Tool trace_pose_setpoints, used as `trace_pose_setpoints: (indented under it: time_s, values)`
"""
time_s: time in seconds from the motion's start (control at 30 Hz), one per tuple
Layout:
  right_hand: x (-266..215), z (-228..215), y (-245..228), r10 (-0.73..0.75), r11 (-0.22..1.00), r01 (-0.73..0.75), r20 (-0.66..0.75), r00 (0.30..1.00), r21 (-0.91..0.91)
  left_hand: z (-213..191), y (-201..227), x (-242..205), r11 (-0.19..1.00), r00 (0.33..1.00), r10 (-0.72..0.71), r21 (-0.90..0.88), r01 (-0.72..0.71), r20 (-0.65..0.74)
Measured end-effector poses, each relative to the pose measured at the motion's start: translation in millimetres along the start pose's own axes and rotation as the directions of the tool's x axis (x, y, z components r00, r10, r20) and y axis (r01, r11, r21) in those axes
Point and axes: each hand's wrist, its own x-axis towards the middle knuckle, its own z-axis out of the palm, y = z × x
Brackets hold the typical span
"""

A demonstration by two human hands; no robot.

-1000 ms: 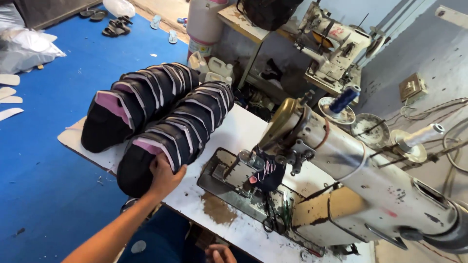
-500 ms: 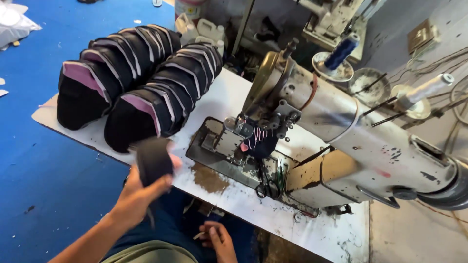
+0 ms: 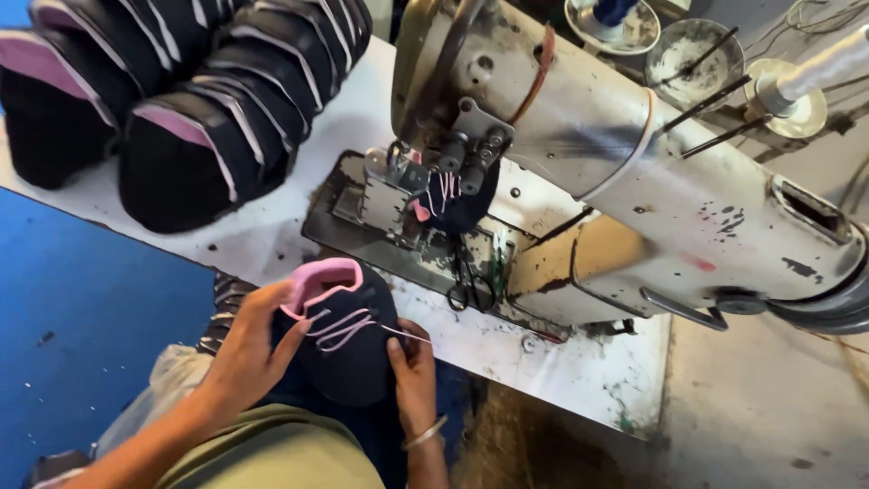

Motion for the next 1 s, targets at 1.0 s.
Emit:
trace_pose_setpoints:
  time_s: [1.0]
  values:
    - [-14.2, 171.2, -165.6, 0.343, 0.793, -0.052, 0.374, 0.862, -0.608, -141.2, -26.6, 64.1, 0.996, 0.635, -0.08, 0.042, 0.074, 0.768]
